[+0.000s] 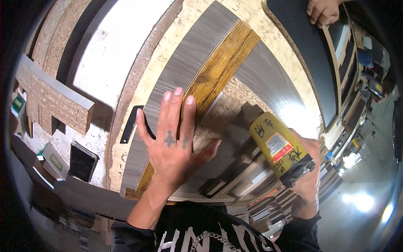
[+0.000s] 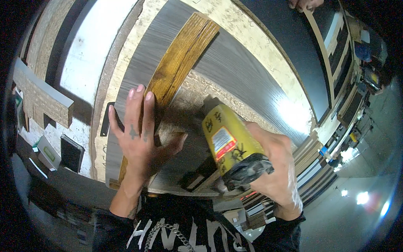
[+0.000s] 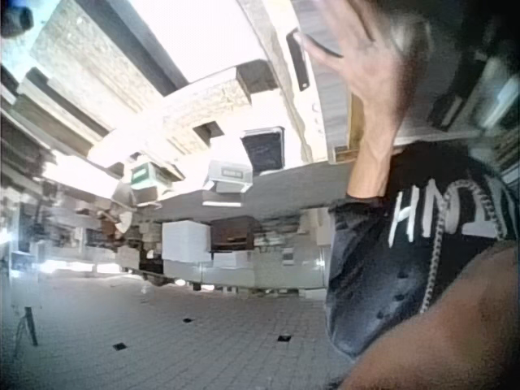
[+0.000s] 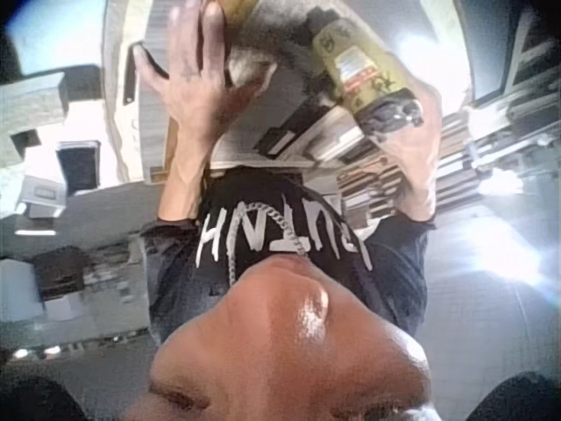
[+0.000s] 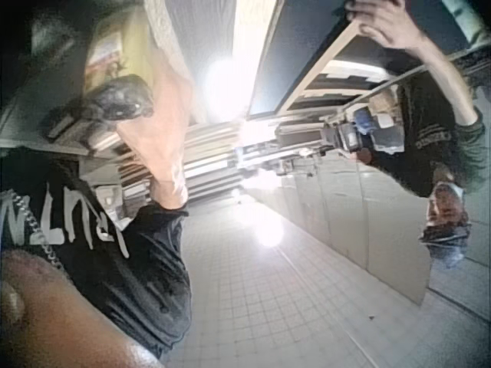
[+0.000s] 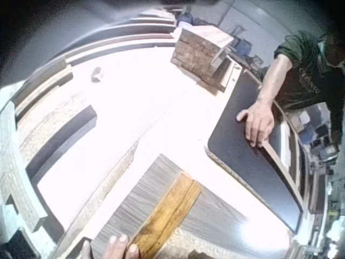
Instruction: Assembling a wooden frame by positioning wooden slats and securing them with a pneumatic nail gun.
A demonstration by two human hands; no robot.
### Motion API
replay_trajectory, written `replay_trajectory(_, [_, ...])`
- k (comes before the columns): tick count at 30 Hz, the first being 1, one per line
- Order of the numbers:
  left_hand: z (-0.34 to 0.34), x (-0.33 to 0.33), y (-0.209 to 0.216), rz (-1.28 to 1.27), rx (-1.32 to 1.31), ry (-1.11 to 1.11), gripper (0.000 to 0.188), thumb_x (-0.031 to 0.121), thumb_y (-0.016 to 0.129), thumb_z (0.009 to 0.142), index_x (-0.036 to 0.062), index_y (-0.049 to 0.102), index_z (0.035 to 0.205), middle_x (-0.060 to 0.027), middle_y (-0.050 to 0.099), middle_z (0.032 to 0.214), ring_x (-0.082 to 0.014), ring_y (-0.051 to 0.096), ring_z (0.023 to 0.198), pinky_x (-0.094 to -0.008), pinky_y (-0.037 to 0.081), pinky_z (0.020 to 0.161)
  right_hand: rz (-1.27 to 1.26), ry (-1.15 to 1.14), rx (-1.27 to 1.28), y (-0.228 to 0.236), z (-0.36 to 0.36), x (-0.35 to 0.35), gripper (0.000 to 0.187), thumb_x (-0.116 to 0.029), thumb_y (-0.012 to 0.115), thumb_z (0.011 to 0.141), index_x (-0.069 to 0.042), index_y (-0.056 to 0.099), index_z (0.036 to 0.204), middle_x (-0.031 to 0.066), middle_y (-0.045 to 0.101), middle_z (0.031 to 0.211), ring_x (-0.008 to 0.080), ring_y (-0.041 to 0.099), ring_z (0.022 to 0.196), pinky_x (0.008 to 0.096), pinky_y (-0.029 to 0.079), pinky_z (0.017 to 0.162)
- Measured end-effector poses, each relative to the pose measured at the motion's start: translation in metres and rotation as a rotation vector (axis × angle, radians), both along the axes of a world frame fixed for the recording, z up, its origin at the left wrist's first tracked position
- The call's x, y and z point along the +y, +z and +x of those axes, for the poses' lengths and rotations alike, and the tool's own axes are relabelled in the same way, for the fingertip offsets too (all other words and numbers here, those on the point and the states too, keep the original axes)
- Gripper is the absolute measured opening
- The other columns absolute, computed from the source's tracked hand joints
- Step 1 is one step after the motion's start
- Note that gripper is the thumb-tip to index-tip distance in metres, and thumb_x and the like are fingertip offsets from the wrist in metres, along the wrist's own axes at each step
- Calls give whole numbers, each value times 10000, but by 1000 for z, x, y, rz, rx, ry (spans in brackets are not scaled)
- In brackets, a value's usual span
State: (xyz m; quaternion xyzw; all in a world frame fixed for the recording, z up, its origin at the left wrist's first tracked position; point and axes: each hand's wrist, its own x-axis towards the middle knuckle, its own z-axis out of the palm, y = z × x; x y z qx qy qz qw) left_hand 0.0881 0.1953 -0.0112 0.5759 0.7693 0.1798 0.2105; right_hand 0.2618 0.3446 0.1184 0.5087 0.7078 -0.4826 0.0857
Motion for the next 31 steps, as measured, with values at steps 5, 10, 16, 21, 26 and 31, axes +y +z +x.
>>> replay_trajectory(5, [-2, 0, 3, 8, 16, -14, 1109, 531, 840, 616, 48, 354, 1488, -173, 406, 1493, -312, 377, 1407, -600, 108, 1163, 53, 84, -10, 2, 1, 4, 383, -229, 794, 684, 0, 680, 969, 86, 656, 718, 151, 646, 600, 277, 473, 597])
replay_trajectory(10, [-6, 0, 5, -3, -12, -15, 1120, 505, 851, 595, 65, 351, 1495, -152, 390, 1509, -312, 374, 1410, -611, 107, 1155, 83, 69, -5, 2, -6, 3, 344, -257, 789, 697, -12, 659, 901, 74, 626, 683, 145, 617, 563, 289, 463, 569])
replay_trajectory(16, [-6, 1, 4, -13, -20, -17, 1120, 511, 849, 613, 70, 335, 1504, -138, 363, 1526, -303, 343, 1430, -638, 117, 1151, -97, -33, -347, 19, -7, 4, 724, -296, 826, 577, 7, 632, 1205, 126, 652, 1008, 253, 542, 895, 359, 404, 836])
replay_trajectory(21, [-4, 0, 8, -26, -82, -8, 1141, 501, 870, 603, 85, 319, 1512, -138, 336, 1539, -306, 325, 1437, -666, 111, 1147, -155, 26, -434, 14, 10, 2, 820, -324, 868, 583, -18, 585, 1289, 111, 595, 1155, 241, 541, 994, 364, 405, 900])
replay_trajectory(26, [-5, 0, 8, -29, -97, -6, 1157, 498, 878, 603, 95, 298, 1519, -142, 336, 1537, -312, 324, 1436, -674, 109, 1144, 112, 187, -71, 8, -15, 9, 385, -243, 782, 676, 15, 662, 935, 116, 651, 697, 185, 648, 587, 294, 475, 586])
replay_trajectory(31, [-4, -4, 2, -14, -154, -6, 1158, 502, 846, 663, 171, 199, 1565, -103, 184, 1619, -277, 257, 1466, -682, 49, 1137, -205, 105, -412, 18, -12, 15, 763, -223, 856, 613, -51, 579, 1302, 85, 616, 1142, 272, 539, 981, 383, 398, 923])
